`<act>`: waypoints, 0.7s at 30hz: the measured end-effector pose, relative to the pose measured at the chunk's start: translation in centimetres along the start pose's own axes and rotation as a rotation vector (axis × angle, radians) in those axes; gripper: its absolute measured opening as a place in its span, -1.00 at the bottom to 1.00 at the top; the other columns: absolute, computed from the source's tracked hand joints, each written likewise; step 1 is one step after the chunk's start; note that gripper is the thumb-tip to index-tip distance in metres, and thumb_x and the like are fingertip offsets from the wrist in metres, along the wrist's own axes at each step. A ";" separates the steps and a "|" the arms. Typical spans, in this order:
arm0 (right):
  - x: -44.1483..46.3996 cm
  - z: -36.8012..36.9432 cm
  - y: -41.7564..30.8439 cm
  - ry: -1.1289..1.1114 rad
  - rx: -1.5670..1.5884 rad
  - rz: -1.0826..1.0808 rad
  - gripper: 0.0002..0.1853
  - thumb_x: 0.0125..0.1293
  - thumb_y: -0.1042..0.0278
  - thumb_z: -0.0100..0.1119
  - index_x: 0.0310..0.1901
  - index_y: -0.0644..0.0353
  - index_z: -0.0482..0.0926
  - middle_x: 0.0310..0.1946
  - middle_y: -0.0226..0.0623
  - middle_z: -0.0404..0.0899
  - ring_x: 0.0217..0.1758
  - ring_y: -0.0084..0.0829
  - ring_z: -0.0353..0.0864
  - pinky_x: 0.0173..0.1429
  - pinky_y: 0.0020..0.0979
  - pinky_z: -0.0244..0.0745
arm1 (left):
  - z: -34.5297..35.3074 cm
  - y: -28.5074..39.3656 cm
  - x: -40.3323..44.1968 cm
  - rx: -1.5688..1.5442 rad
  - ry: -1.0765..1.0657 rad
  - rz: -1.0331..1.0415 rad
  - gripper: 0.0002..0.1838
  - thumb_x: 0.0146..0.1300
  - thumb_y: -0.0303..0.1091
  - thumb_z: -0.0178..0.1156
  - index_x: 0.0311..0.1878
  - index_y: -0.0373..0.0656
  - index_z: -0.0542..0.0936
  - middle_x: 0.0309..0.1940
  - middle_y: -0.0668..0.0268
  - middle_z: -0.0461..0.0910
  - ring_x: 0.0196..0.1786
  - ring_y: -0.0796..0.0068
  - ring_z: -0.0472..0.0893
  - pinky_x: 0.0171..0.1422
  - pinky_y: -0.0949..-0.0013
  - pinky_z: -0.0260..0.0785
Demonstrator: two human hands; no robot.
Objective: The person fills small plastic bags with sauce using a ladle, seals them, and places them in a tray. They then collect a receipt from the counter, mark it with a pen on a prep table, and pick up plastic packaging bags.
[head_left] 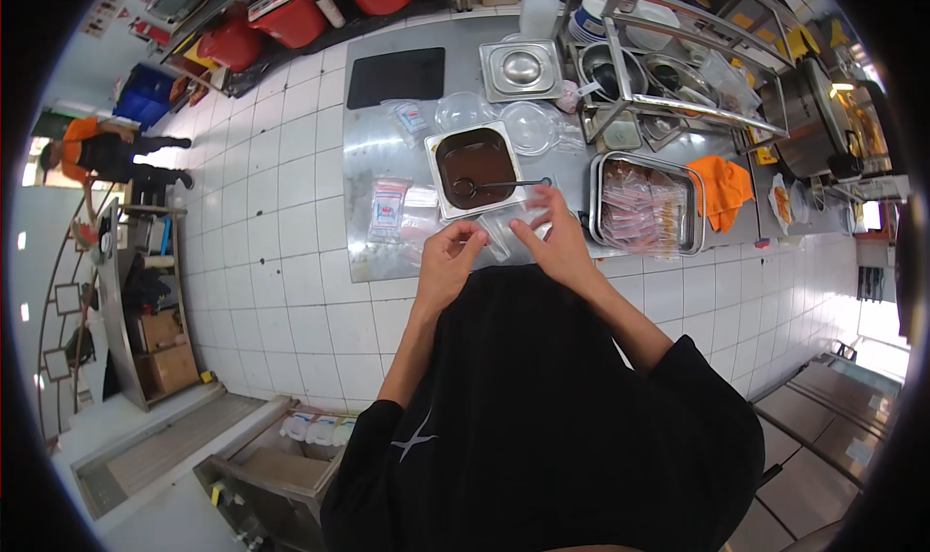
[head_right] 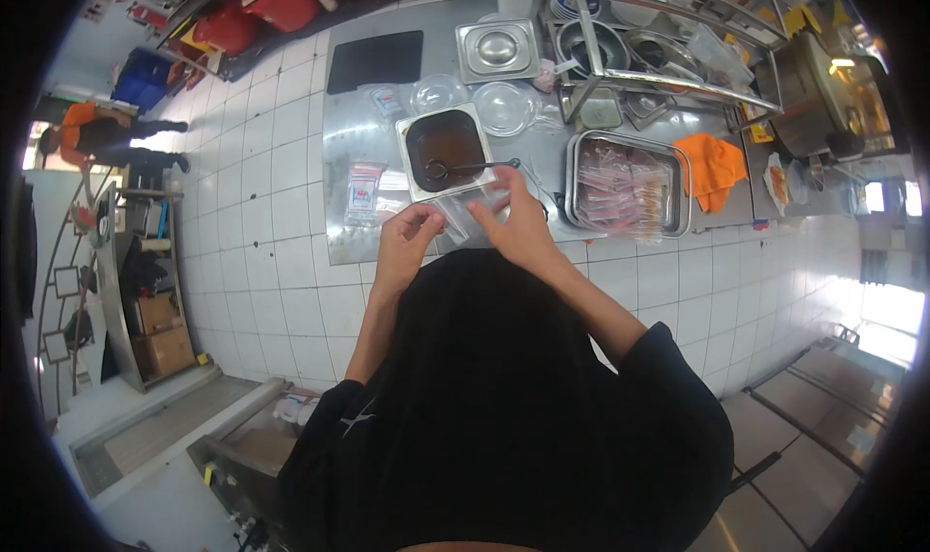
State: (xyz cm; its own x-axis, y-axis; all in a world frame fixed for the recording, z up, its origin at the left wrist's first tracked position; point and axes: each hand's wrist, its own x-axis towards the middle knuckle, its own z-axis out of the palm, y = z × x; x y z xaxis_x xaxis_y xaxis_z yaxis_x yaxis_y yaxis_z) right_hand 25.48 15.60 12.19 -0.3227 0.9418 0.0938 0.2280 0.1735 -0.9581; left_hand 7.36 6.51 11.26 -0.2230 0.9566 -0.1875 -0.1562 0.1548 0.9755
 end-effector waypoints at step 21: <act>-5.4 -5.3 1.0 -0.351 -0.414 -0.095 -0.71 0.47 0.21 0.04 -0.20 0.29 0.59 -0.38 -0.01 0.70 -0.25 0.08 0.71 -0.13 -0.03 0.60 | 5.7 0.8 2.5 0.544 -0.453 0.238 -0.82 0.43 -0.42 0.22 -0.30 -0.32 0.58 -0.39 0.08 0.65 -0.32 0.23 0.68 -0.16 0.20 0.49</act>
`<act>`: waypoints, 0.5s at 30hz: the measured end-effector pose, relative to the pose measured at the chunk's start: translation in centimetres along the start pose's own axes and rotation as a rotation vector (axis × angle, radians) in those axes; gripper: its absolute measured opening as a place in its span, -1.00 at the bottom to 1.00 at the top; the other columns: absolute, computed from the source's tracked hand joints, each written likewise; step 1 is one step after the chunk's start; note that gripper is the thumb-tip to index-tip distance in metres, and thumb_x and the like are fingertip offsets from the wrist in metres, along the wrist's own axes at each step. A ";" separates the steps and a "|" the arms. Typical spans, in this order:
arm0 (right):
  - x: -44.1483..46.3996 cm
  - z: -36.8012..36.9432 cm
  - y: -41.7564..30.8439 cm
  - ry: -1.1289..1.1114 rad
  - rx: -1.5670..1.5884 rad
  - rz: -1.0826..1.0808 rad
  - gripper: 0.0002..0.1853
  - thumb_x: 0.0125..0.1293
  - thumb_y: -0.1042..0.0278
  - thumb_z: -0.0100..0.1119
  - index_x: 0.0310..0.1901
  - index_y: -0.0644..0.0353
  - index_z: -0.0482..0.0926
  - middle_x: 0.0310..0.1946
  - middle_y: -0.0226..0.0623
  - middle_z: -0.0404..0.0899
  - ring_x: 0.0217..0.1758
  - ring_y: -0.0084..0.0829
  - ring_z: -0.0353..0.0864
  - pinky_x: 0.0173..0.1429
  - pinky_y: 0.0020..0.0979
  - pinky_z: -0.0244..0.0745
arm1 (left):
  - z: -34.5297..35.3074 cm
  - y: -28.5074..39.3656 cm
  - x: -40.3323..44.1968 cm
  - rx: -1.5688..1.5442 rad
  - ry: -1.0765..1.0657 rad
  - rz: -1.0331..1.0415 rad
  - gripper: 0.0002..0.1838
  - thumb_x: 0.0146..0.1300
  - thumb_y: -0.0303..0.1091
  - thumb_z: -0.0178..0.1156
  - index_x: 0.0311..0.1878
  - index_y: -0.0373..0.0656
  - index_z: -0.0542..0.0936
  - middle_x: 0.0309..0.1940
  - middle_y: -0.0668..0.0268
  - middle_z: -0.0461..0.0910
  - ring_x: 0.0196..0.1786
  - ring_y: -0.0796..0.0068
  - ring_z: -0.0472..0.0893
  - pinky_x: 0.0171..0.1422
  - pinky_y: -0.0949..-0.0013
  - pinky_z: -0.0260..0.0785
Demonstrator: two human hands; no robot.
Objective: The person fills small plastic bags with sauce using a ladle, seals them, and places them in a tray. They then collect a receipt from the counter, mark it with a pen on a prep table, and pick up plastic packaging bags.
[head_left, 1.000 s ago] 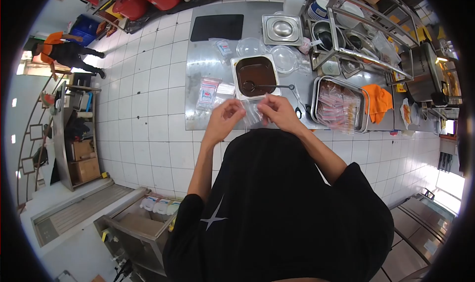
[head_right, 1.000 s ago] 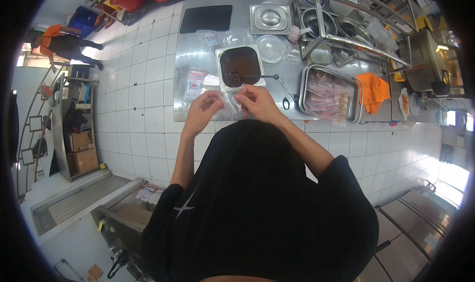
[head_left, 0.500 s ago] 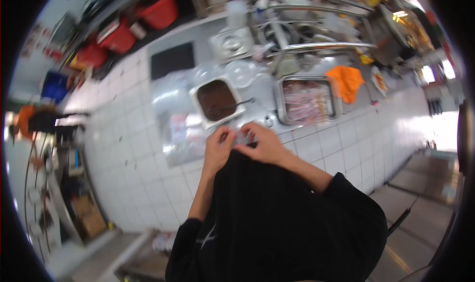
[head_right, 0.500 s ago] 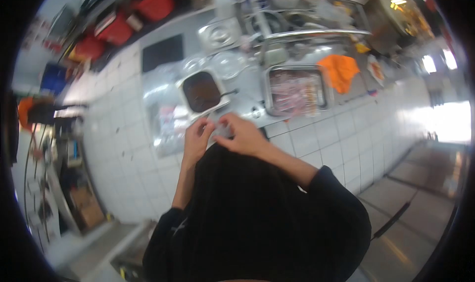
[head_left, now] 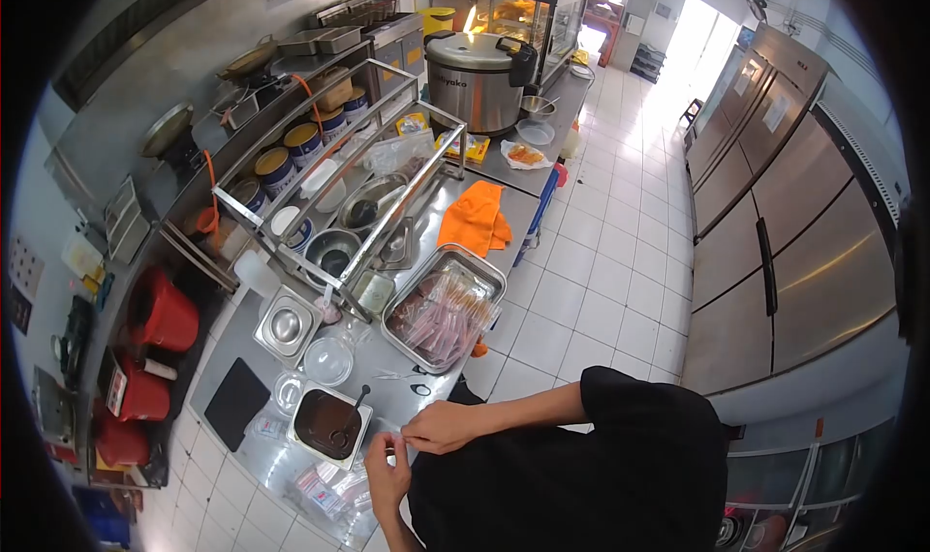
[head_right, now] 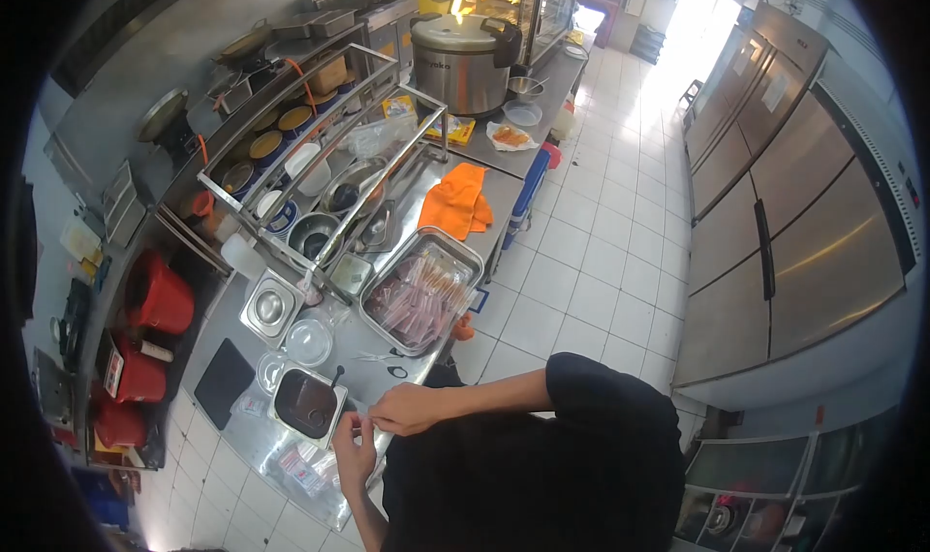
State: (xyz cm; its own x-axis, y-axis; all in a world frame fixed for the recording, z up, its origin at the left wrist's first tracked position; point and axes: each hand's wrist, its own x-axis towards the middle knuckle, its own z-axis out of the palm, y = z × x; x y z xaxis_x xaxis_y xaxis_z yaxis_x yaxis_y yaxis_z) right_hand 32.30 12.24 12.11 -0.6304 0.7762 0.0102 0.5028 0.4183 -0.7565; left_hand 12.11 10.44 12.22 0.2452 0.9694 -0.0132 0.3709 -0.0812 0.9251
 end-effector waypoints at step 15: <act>3.9 3.7 1.0 0.042 -0.006 -0.026 -0.72 0.32 0.32 0.19 -0.49 0.31 0.51 -0.61 0.08 0.54 -0.51 0.11 0.61 -0.37 -0.02 0.47 | -1.6 -3.5 -1.2 0.346 -0.012 -0.015 -0.71 0.36 -0.32 0.12 -0.40 -0.36 0.58 -0.44 -0.20 0.59 -0.33 -0.30 0.61 -0.22 -0.12 0.42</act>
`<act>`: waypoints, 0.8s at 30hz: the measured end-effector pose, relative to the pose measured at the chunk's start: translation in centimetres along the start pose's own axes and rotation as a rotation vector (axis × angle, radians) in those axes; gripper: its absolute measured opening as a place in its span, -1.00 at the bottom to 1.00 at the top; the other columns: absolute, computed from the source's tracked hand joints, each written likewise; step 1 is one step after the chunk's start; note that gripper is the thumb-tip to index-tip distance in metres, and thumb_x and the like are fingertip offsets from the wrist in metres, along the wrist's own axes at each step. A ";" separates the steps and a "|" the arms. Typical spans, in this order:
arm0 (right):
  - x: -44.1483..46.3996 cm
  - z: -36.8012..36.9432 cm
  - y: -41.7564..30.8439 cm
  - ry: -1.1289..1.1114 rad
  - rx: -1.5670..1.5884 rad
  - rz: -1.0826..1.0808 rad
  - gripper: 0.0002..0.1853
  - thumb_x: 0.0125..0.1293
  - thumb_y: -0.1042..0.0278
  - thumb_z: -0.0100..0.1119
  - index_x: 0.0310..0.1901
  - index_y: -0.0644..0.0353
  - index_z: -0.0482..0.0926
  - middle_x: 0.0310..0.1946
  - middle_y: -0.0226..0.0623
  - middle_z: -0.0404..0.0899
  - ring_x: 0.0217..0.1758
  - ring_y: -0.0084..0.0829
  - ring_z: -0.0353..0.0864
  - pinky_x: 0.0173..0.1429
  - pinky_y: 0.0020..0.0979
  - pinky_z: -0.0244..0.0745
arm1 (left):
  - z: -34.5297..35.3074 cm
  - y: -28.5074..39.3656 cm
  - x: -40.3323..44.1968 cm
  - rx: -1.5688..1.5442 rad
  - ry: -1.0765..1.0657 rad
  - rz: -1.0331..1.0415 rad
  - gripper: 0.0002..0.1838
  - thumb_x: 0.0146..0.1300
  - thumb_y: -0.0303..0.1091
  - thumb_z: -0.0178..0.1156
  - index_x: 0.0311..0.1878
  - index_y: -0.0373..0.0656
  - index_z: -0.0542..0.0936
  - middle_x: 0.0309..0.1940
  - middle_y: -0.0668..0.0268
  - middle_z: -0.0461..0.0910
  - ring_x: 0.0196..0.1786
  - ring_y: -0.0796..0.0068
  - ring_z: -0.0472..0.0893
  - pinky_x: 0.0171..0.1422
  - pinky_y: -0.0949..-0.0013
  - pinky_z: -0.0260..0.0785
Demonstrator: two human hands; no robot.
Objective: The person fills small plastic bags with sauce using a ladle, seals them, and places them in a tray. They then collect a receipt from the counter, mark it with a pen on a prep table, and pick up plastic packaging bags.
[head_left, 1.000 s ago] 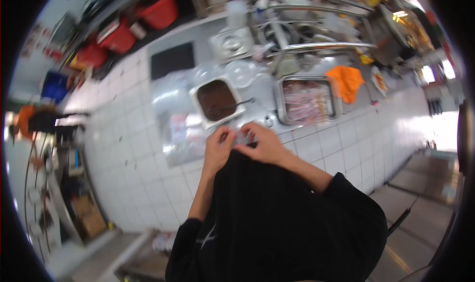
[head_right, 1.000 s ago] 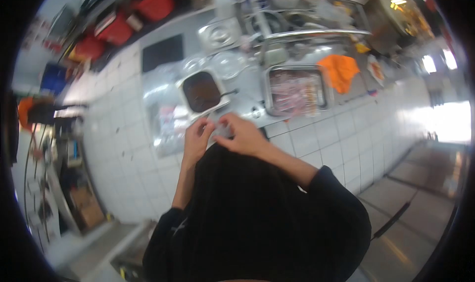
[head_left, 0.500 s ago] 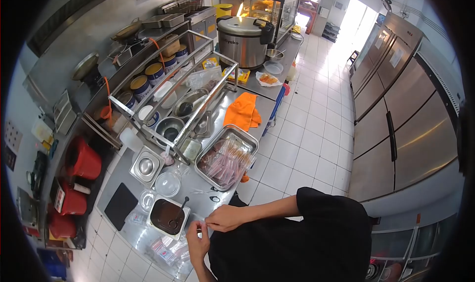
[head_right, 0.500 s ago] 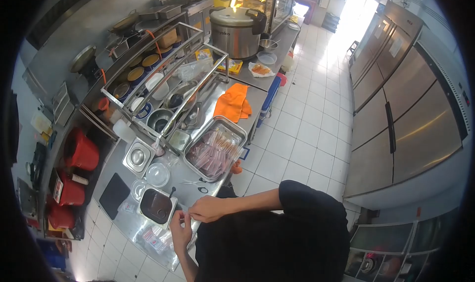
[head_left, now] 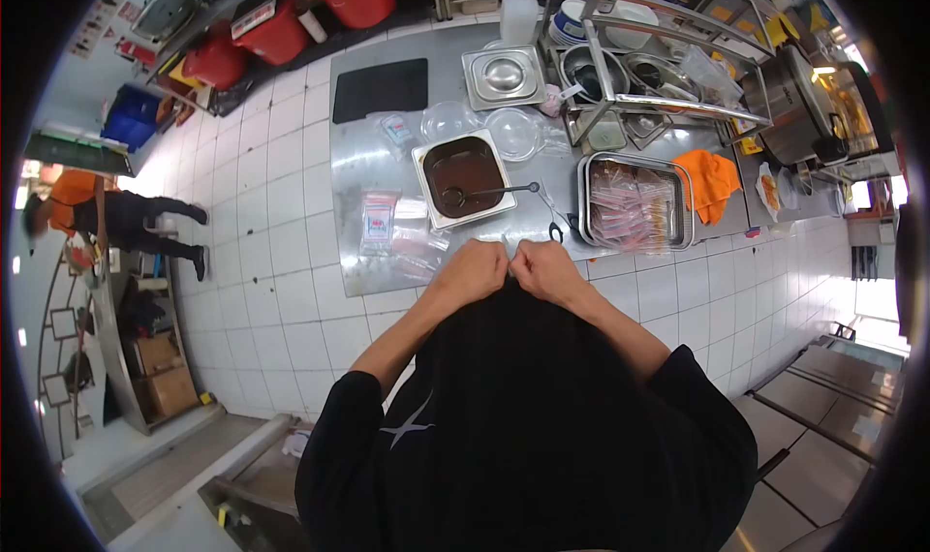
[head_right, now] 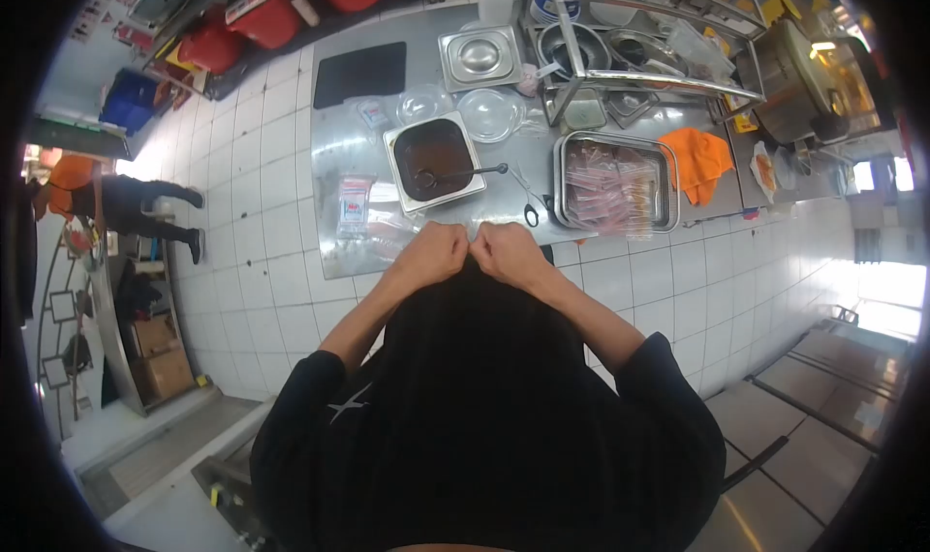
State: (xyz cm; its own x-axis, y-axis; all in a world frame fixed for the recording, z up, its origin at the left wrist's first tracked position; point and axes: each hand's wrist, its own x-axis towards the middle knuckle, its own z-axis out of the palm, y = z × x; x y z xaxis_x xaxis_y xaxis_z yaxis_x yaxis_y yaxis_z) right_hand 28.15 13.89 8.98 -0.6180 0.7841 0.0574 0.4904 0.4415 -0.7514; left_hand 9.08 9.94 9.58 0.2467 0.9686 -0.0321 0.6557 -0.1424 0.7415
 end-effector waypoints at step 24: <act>4.2 -6.1 -6.8 0.118 -0.015 -0.148 -0.85 0.40 0.34 0.20 -0.14 0.22 0.60 -0.18 -0.15 0.63 -0.28 -0.11 0.69 -0.21 -0.18 0.57 | -1.5 0.2 1.6 0.041 0.537 0.212 -0.40 -0.07 -0.28 0.52 0.04 -0.13 0.47 -0.06 0.29 0.50 0.16 0.19 0.53 0.60 -0.23 -0.14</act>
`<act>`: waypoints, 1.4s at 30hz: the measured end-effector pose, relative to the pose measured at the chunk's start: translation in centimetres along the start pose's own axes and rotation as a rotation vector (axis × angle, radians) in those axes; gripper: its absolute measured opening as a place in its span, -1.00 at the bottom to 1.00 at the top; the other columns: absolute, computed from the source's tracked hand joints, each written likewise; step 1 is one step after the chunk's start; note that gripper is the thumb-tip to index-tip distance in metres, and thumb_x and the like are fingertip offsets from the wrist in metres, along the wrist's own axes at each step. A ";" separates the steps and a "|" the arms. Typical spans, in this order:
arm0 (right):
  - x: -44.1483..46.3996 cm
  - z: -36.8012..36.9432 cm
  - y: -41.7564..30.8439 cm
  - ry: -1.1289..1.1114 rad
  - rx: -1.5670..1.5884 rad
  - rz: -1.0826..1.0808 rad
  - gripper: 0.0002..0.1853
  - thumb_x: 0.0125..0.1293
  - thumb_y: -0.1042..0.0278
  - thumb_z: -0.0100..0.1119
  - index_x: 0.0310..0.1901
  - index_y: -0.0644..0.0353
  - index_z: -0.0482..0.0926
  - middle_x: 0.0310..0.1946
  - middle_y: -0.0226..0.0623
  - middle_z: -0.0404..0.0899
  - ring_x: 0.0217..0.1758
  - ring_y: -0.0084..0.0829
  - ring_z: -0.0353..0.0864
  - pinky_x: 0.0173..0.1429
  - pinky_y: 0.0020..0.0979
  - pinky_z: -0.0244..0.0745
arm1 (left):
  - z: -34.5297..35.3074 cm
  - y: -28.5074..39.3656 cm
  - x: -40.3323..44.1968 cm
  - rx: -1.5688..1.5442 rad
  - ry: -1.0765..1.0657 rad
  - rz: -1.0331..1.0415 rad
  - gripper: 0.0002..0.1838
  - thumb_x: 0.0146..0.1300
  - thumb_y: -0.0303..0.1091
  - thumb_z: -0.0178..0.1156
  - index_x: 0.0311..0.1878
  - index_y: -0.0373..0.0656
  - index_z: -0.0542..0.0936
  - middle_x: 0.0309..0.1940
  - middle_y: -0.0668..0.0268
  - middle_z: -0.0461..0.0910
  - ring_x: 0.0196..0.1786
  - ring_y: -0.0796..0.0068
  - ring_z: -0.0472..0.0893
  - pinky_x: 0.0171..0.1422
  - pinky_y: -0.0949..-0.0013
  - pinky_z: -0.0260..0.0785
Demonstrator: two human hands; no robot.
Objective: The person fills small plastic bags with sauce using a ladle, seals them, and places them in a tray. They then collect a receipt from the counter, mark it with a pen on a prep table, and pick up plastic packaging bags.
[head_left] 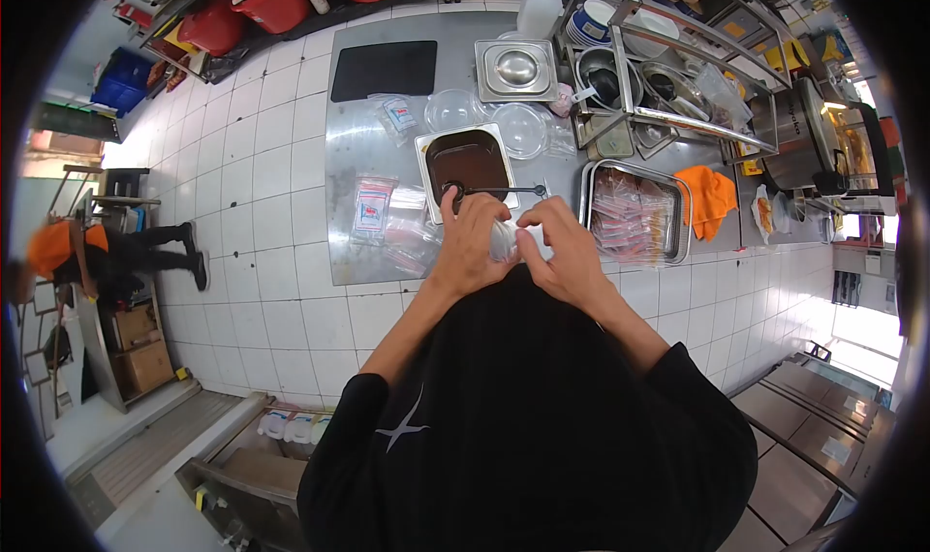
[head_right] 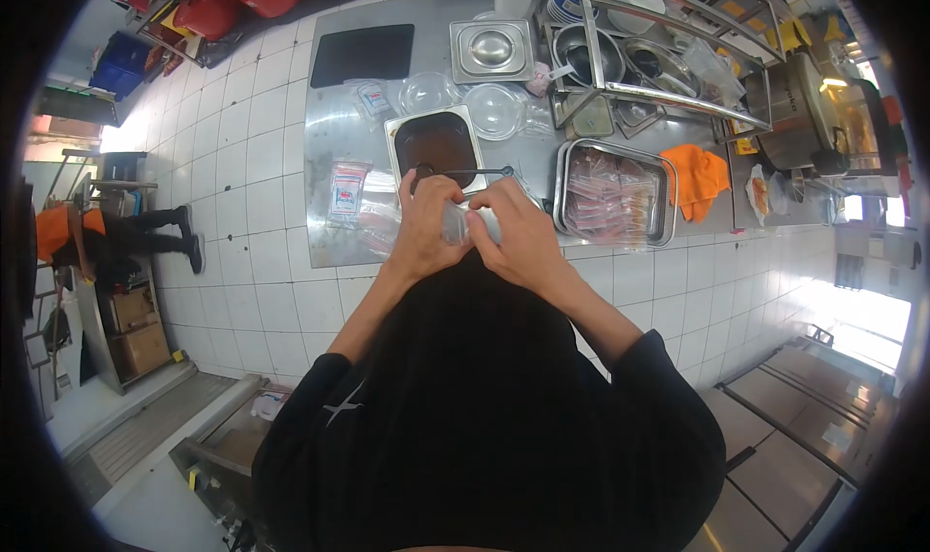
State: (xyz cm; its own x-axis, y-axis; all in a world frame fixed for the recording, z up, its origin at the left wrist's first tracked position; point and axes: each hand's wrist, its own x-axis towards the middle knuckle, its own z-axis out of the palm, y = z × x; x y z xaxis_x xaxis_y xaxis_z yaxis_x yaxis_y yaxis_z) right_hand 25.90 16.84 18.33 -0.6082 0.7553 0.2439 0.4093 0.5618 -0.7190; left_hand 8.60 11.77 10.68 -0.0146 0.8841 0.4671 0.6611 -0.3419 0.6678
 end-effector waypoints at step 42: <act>0.9 1.4 0.7 -0.857 -0.227 0.075 -0.21 0.31 -0.57 0.07 -0.15 0.15 0.78 -0.08 -0.03 0.68 -0.14 0.03 0.74 -0.02 0.02 0.58 | 1.9 -3.2 -3.3 -0.131 -0.249 0.048 -0.54 -0.05 -0.51 0.36 0.01 -0.20 0.58 -0.13 0.14 0.59 0.02 0.00 0.60 0.16 0.05 0.46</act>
State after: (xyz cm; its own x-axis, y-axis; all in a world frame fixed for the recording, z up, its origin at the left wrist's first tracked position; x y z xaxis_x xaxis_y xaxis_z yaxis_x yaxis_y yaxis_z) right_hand 24.67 17.43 17.11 -0.8370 0.3318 -0.4351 0.5382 0.6427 -0.5453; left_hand 7.97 10.52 5.93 0.2094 0.9116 0.3538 0.5541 -0.4087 0.7252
